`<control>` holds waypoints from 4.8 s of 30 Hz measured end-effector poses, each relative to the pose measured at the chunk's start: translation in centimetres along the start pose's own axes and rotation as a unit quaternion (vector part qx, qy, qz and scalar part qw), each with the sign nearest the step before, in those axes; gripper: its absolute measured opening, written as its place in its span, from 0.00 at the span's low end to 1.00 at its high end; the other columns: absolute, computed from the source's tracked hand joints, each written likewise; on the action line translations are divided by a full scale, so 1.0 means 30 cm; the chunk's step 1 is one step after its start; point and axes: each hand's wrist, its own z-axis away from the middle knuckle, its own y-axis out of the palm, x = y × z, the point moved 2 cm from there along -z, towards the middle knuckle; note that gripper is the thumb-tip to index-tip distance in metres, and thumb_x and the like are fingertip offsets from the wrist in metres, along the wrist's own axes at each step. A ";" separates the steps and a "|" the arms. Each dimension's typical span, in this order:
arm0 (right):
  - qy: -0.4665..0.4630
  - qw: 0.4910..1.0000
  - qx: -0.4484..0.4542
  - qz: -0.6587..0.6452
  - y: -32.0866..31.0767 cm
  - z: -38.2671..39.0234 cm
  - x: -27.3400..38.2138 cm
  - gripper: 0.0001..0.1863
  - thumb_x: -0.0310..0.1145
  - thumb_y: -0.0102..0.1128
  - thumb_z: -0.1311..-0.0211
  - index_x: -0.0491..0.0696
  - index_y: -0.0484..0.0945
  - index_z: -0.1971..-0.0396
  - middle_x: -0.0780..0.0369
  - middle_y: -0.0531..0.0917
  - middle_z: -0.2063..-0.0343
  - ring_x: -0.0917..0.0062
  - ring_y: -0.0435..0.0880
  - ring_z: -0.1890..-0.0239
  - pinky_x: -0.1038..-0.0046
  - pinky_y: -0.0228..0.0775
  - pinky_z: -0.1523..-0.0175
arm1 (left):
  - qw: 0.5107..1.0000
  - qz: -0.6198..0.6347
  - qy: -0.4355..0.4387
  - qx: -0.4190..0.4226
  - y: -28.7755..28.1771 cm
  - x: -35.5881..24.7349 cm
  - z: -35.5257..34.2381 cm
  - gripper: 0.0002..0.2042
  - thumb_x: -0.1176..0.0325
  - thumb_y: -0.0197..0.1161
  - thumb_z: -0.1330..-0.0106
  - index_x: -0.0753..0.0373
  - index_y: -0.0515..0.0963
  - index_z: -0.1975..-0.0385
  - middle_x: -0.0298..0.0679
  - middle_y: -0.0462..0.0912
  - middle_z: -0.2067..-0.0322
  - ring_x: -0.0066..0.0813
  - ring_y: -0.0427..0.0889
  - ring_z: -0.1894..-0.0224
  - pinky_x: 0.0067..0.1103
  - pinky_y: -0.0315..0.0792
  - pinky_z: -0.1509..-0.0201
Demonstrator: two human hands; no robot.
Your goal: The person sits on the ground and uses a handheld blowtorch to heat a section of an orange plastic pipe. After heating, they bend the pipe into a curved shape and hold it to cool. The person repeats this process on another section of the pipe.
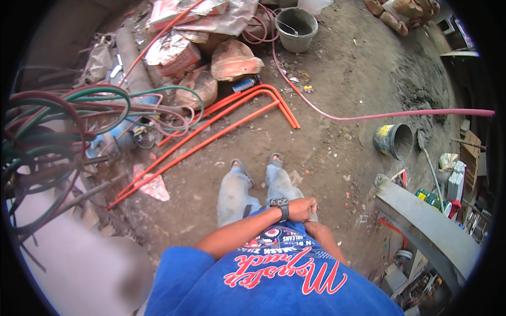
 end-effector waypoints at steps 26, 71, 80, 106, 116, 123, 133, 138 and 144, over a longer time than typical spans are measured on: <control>0.290 0.950 -0.100 -0.061 0.690 -0.344 0.064 0.15 0.36 0.72 0.42 0.47 0.82 0.57 0.52 0.88 0.61 0.58 0.88 0.55 0.58 0.78 0.50 | 0.867 -0.121 -0.327 -0.355 -0.342 0.681 1.371 0.23 0.45 0.71 0.34 0.63 0.81 0.60 0.52 0.87 0.66 0.53 0.87 0.61 0.41 0.78 0.58; 0.266 0.866 0.174 -0.386 0.207 -0.095 -0.302 0.04 0.29 0.71 0.36 0.51 0.82 0.66 0.74 0.79 0.76 0.92 0.72 0.78 0.84 0.59 0.77 | 0.874 0.179 -0.273 -0.360 -0.196 0.531 0.906 0.17 0.64 0.56 0.21 0.68 0.83 0.43 0.48 0.87 0.46 0.38 0.84 0.44 0.32 0.76 0.37; 0.281 0.837 0.232 -0.408 0.301 -0.123 -0.290 0.04 0.30 0.71 0.35 0.51 0.83 0.65 0.74 0.79 0.76 0.92 0.72 0.79 0.84 0.58 0.77 | 0.884 0.194 -0.269 -0.331 -0.238 0.608 0.873 0.17 0.63 0.56 0.21 0.68 0.83 0.43 0.48 0.87 0.47 0.37 0.84 0.44 0.32 0.77 0.37; 0.316 0.826 0.316 -0.342 0.626 -0.276 -0.016 0.07 0.33 0.70 0.35 0.49 0.81 0.63 0.72 0.78 0.78 0.91 0.72 0.80 0.82 0.58 0.77 | 0.835 0.479 -0.260 -0.077 -0.148 1.255 1.448 0.17 0.58 0.60 0.22 0.67 0.85 0.48 0.47 0.88 0.51 0.33 0.87 0.52 0.30 0.81 0.45; 0.287 0.861 0.339 -0.248 0.442 -0.574 -0.146 0.13 0.42 0.72 0.35 0.49 0.81 0.65 0.70 0.82 0.76 0.88 0.77 0.76 0.79 0.65 0.73 | 0.752 0.442 -0.311 -0.378 -0.403 1.167 1.219 0.15 0.52 0.63 0.24 0.58 0.83 0.57 0.37 0.87 0.66 0.28 0.86 0.66 0.26 0.80 0.63; 0.307 0.928 0.048 -0.205 0.164 -0.926 -0.155 0.14 0.42 0.71 0.35 0.46 0.81 0.66 0.66 0.84 0.75 0.82 0.81 0.74 0.76 0.72 0.69 | 0.750 0.415 -0.236 -0.459 -0.560 1.146 1.016 0.12 0.55 0.63 0.24 0.55 0.83 0.55 0.35 0.87 0.66 0.25 0.84 0.68 0.24 0.78 0.64; 0.304 0.921 -0.094 -0.224 0.124 -1.012 -0.290 0.12 0.39 0.71 0.33 0.45 0.83 0.63 0.66 0.84 0.74 0.83 0.81 0.73 0.76 0.74 0.68 | 0.777 0.325 -0.209 -0.498 -0.527 1.108 0.804 0.09 0.60 0.61 0.25 0.53 0.84 0.52 0.33 0.85 0.68 0.23 0.82 0.68 0.24 0.77 0.64; 0.263 0.925 -0.155 -0.226 0.201 -1.193 -0.354 0.11 0.39 0.66 0.30 0.45 0.82 0.60 0.65 0.83 0.75 0.83 0.81 0.73 0.76 0.74 0.68 | 0.828 0.245 -0.144 -0.484 -0.767 1.217 0.640 0.10 0.62 0.65 0.26 0.64 0.84 0.64 0.35 0.88 0.68 0.22 0.83 0.66 0.24 0.78 0.63; 0.199 0.949 -0.056 -0.237 0.320 -1.579 -0.400 0.12 0.41 0.61 0.24 0.46 0.80 0.56 0.65 0.83 0.73 0.82 0.81 0.73 0.76 0.74 0.67 | 0.860 0.097 -0.030 -0.500 -1.182 1.335 0.425 0.08 0.65 0.66 0.26 0.63 0.82 0.62 0.31 0.83 0.69 0.18 0.78 0.67 0.20 0.74 0.61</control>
